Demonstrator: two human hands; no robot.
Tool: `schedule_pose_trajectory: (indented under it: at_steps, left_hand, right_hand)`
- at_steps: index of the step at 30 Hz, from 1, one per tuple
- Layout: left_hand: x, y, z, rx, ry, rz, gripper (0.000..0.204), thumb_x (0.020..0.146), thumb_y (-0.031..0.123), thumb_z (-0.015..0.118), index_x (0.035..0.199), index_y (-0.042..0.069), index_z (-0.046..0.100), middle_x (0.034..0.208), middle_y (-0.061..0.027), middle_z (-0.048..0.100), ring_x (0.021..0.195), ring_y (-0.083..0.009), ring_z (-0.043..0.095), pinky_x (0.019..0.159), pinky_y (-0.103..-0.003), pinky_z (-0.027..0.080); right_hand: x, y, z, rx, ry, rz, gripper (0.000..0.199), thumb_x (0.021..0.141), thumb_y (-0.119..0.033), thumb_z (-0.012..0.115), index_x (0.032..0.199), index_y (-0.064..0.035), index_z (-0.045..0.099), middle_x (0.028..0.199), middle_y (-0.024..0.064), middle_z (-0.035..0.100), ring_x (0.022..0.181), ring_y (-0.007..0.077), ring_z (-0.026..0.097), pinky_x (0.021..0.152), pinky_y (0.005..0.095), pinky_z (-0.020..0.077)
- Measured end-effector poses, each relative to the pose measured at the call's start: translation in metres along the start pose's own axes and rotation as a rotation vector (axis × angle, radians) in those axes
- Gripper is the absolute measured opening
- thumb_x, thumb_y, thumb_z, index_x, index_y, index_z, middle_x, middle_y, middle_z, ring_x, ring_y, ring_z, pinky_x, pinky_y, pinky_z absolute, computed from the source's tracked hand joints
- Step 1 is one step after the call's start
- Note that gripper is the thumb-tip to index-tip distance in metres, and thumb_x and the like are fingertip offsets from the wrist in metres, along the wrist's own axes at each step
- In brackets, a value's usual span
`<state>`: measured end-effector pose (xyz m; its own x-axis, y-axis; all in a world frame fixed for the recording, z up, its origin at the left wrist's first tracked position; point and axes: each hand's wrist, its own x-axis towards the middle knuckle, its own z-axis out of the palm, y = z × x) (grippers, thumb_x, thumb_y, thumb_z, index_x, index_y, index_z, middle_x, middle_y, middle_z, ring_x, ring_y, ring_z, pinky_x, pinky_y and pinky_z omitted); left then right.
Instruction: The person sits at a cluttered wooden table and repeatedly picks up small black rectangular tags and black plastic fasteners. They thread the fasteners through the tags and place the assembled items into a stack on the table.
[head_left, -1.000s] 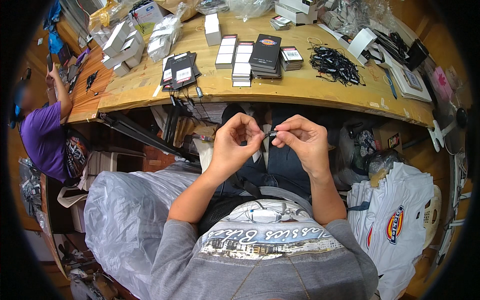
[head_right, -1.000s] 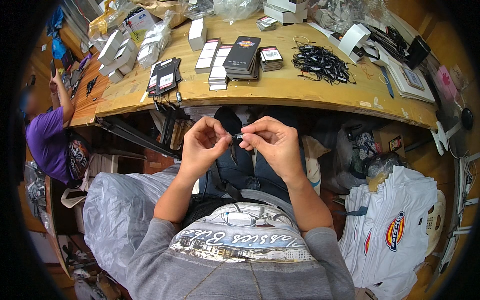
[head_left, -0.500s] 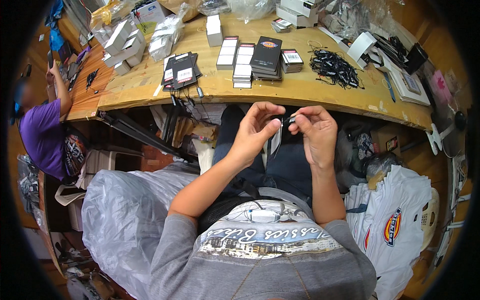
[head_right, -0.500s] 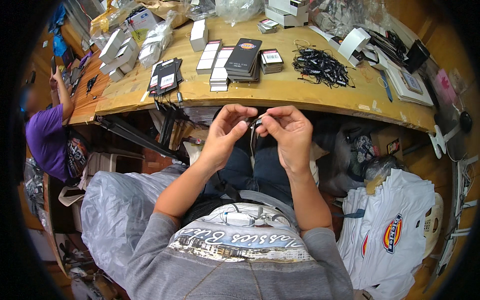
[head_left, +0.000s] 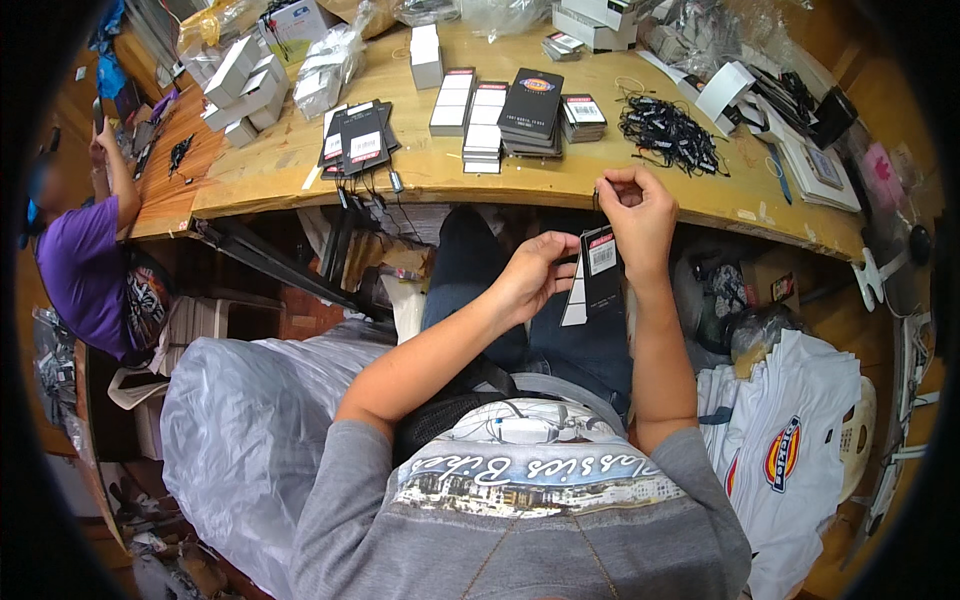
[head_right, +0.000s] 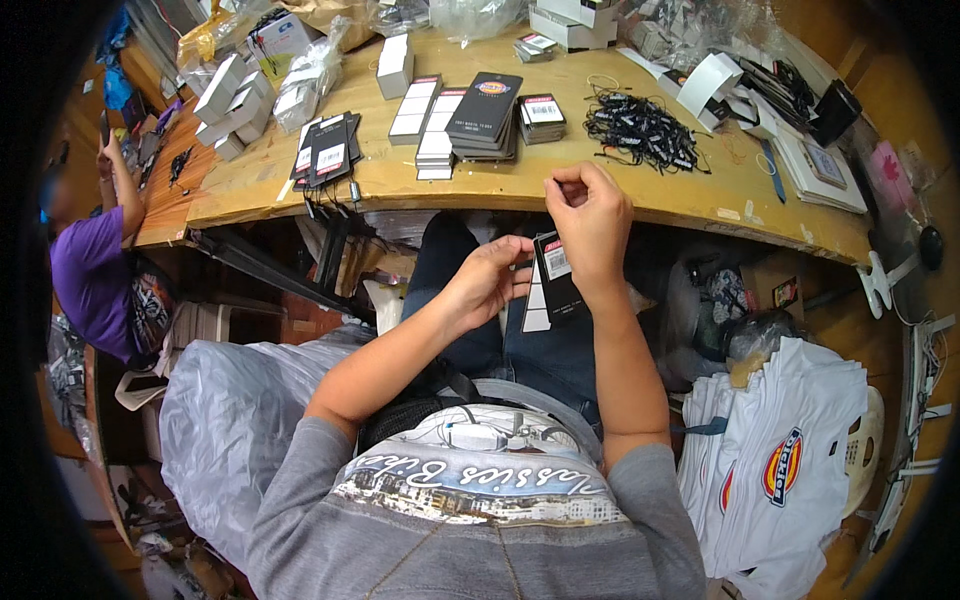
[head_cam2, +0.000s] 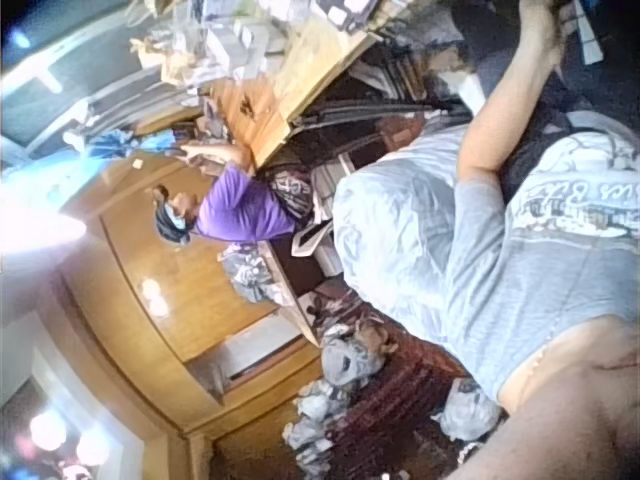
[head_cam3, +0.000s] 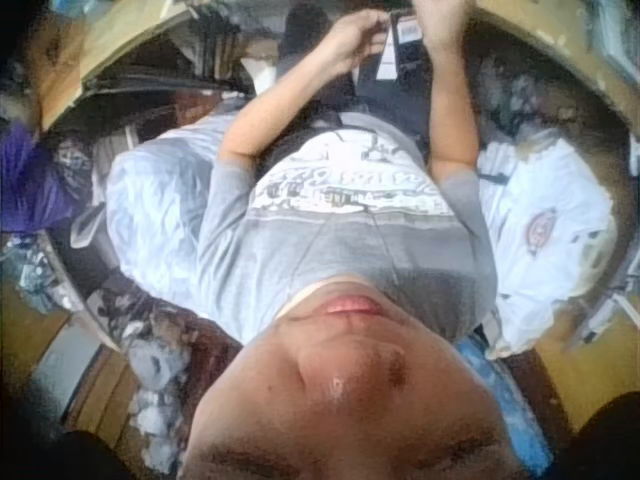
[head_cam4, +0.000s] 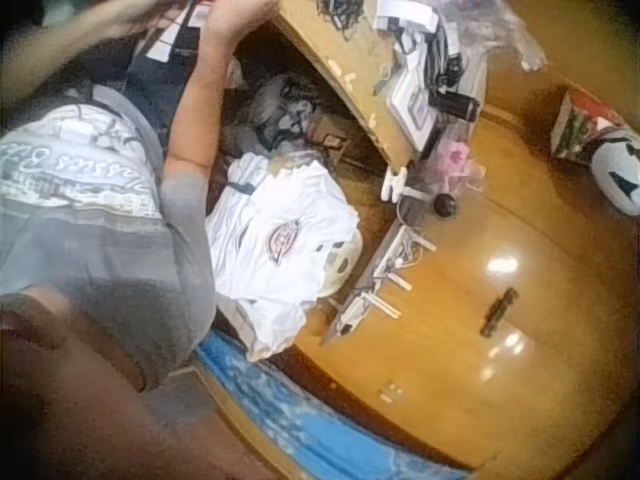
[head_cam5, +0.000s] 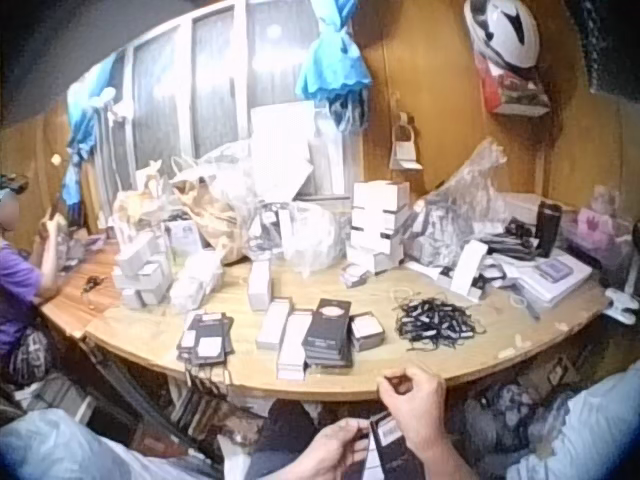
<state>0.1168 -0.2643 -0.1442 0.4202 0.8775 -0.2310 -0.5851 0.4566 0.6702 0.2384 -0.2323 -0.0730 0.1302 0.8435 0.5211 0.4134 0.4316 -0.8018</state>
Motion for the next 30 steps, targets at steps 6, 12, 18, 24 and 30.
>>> schedule_pose_trajectory:
  at_steps: [6, 12, 18, 24, 30]
  left_hand:
    - [-0.008, 0.003, 0.012, -0.045, 0.008, -0.013, 0.029, 0.082, 0.025, 0.047, 0.1, 0.005, 0.037, 0.093, -0.0059, 0.049, 0.076, -0.0121, 0.054, 0.067, -0.022, 0.044]
    - [-0.001, -0.014, 0.017, 0.351, 0.05, 0.16, 0.026, 0.077, 0.006, 0.054, 0.097, 0.002, 0.038, 0.084, -0.0047, 0.053, 0.077, -0.0082, 0.05, 0.069, -0.021, 0.041]
    - [0.008, -0.024, 0.01, 0.474, 0.084, 0.239, 0.014, 0.08, 0.001, 0.045, 0.094, 0.001, 0.042, 0.084, -0.0056, 0.052, 0.08, -0.0092, 0.048, 0.074, -0.021, 0.038]
    - [-0.017, 0.013, 0.01, 0.738, 0.029, 0.415, 0.024, 0.073, -0.006, 0.049, 0.095, 0.001, 0.043, 0.08, -0.007, 0.054, 0.077, -0.0097, 0.051, 0.068, -0.023, 0.041]
    - [-0.088, 0.142, 0.028, 1.478, 0.066, 0.711, 0.023, 0.069, -0.006, 0.052, 0.088, 0.005, 0.057, 0.078, -0.0051, 0.056, 0.079, -0.0154, 0.053, 0.076, -0.028, 0.038]
  right_hand:
    - [0.0, -0.001, -0.001, 0.017, -0.01, 0.007, 0.007, 0.066, -0.001, 0.06, 0.07, 0.0021, 0.054, 0.061, 0.0049, 0.056, 0.053, 0.0082, 0.053, 0.05, 0.0199, 0.0409]
    - [0.002, -0.001, -0.004, -0.048, -0.071, -0.046, 0.008, 0.067, -0.001, 0.06, 0.073, 0.0019, 0.055, 0.063, 0.0023, 0.056, 0.053, 0.0034, 0.049, 0.049, 0.0168, 0.0394]
    - [0.005, -0.005, -0.002, -0.097, -0.133, -0.112, 0.008, 0.066, 0.0, 0.06, 0.071, 0.003, 0.055, 0.065, 0.0061, 0.058, 0.056, 0.0082, 0.055, 0.052, 0.0197, 0.0433]
    - [0.006, -0.006, -0.008, 0.046, -0.084, -0.036, 0.009, 0.067, -0.003, 0.06, 0.068, 0.001, 0.053, 0.06, 0.0071, 0.056, 0.055, 0.0127, 0.055, 0.052, 0.0235, 0.0428]
    - [-0.012, -0.039, -0.017, 0.637, -0.349, 0.248, 0.012, 0.076, -0.005, 0.054, 0.087, -0.0021, 0.051, 0.062, 0.0049, 0.054, 0.05, 0.0074, 0.051, 0.044, 0.0175, 0.0415]
